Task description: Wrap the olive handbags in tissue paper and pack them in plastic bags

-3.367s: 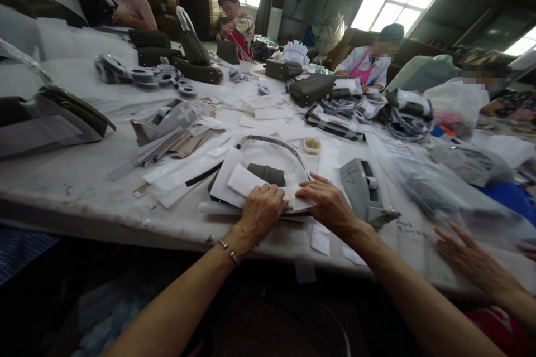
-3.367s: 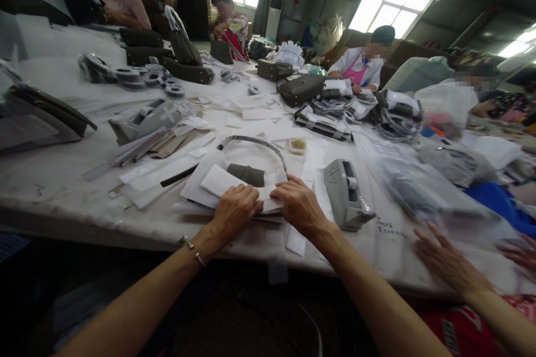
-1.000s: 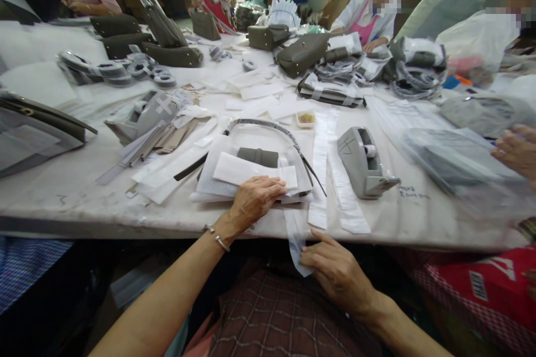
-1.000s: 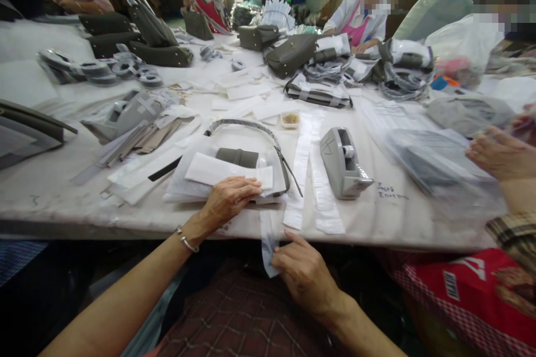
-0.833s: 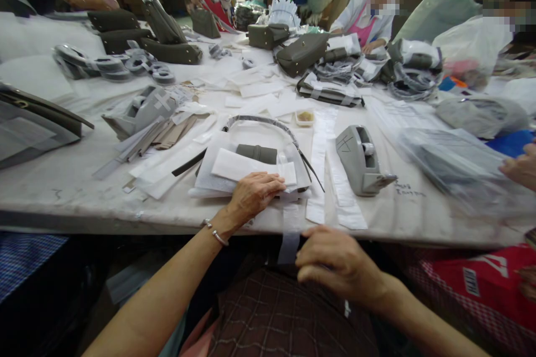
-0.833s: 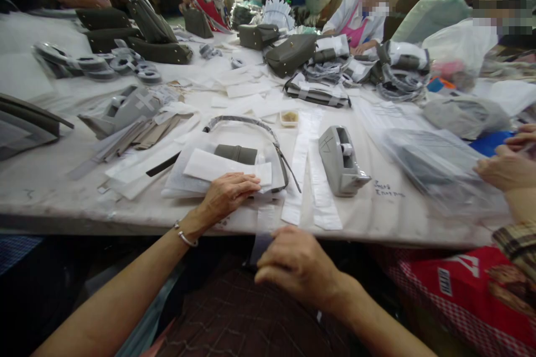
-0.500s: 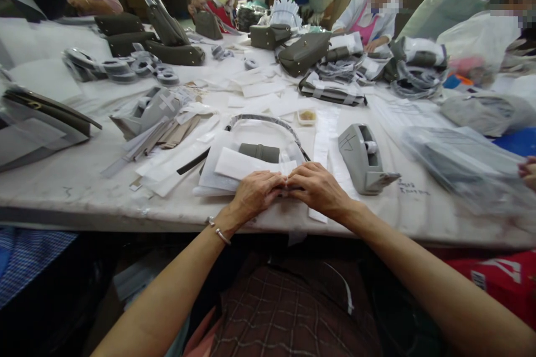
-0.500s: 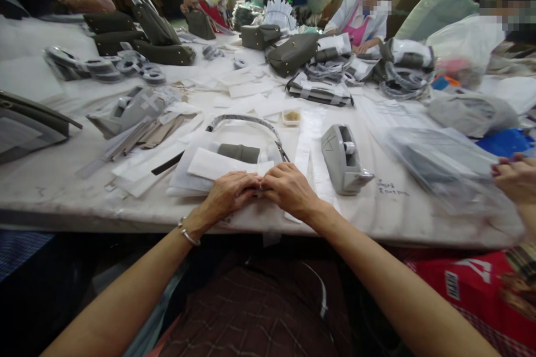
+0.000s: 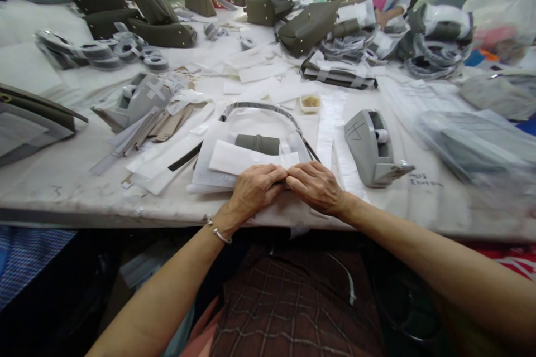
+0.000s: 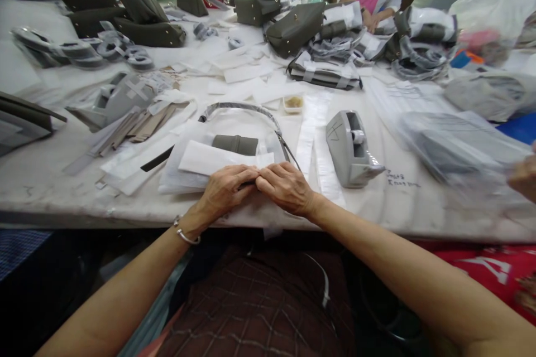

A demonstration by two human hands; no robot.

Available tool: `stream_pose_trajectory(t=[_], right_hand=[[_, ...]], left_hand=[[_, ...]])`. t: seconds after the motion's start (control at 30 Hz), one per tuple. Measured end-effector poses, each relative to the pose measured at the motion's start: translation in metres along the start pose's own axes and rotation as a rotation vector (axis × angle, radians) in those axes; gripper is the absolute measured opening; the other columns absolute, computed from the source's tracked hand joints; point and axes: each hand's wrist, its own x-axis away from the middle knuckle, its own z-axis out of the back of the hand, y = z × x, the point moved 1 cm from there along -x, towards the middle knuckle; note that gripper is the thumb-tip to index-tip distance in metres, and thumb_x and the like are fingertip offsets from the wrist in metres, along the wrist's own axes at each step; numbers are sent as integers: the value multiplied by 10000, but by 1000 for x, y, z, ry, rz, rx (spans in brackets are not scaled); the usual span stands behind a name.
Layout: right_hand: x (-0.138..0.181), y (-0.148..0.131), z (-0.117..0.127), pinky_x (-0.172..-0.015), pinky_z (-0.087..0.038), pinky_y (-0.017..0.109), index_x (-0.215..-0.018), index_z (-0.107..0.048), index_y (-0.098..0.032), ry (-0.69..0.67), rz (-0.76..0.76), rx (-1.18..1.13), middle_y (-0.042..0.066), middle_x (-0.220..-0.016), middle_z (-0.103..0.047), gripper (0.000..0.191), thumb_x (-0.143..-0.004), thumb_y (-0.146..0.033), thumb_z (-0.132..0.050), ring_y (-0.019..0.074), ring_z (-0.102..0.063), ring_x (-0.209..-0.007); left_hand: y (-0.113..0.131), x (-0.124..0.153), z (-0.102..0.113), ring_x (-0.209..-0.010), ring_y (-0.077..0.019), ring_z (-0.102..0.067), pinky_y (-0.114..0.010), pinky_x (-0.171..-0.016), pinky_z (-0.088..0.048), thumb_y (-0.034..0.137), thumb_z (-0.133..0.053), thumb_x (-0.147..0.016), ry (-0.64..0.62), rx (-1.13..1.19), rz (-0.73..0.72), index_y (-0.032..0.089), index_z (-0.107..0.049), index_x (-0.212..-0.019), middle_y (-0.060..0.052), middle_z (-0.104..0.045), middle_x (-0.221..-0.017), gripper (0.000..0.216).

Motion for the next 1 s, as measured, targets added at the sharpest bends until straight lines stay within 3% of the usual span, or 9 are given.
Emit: stream_pose_trajectory(t=[0.13,0.3,0.4,0.5,0.6,0.8,0.9,1.0], right_hand=[[5,1,-4,-863,-453,372,-1005,-643,-209,44,-84,-112,67,-1036,-714,169,-988,-197,-475,210,-617,-994],[40,-7,18,-922,-474,379,-1136,-632,-221,150,-99,-297,66,-1085,-721,213,-924,-220,-616,211,-623,-1093],[72,-29,25,-1033,-448,418,-1214,-621,-237,14,-41,-301,61,-1215,-694,291,-925,-203,-606,219,-573,-1216],[92,-50,16,-1136,-377,486,-1348,-550,-252,-146,8,-276,62,-1400,-584,411,-943,-179,-550,246,-453,-1365],[91,-56,1,-1150,-366,504,-1357,-542,-233,-125,-9,-272,67,-1398,-588,417,-958,-127,-490,253,-423,-1391],[63,-50,-2,-1026,-507,424,-1190,-625,-164,102,-30,-475,104,-1118,-732,278,-952,-112,-490,222,-633,-1168],[58,-53,1,-857,-575,328,-1130,-635,-179,141,-185,-558,94,-993,-746,234,-966,-154,-470,193,-703,-962],[58,-56,1,-649,-542,242,-976,-650,-196,126,-385,-587,42,-764,-707,199,-989,-212,-451,148,-669,-669]], left_hand=[[1,2,-7,-1022,-194,-660,-349,-924,-500,242,-577,-940,63,-91,-88,226,-650,-1070,-44,-712,-1104,150],[5,4,-8,-1086,-186,-641,-349,-976,-472,224,-543,-965,64,-144,-133,216,-647,-1046,-41,-713,-1123,133],[6,4,-7,-1087,-185,-640,-345,-979,-468,215,-538,-967,51,-150,-143,211,-642,-1037,-35,-711,-1131,126],[5,5,-7,-1126,-192,-625,-347,-992,-458,203,-546,-961,47,-147,-153,212,-634,-1055,-24,-708,-1136,129],[5,5,-7,-1134,-195,-621,-352,-989,-459,207,-550,-959,51,-144,-148,212,-631,-1060,-32,-705,-1138,130],[6,6,-6,-1119,-186,-630,-352,-980,-468,199,-553,-953,55,-139,-152,216,-640,-1038,-34,-709,-1105,122],[5,6,-6,-1124,-182,-626,-351,-989,-465,199,-546,-958,46,-136,-142,215,-641,-1047,-34,-708,-1106,132],[5,6,-7,-1131,-182,-621,-354,-993,-463,207,-531,-966,35,-131,-148,213,-647,-1054,-44,-707,-1098,146]])
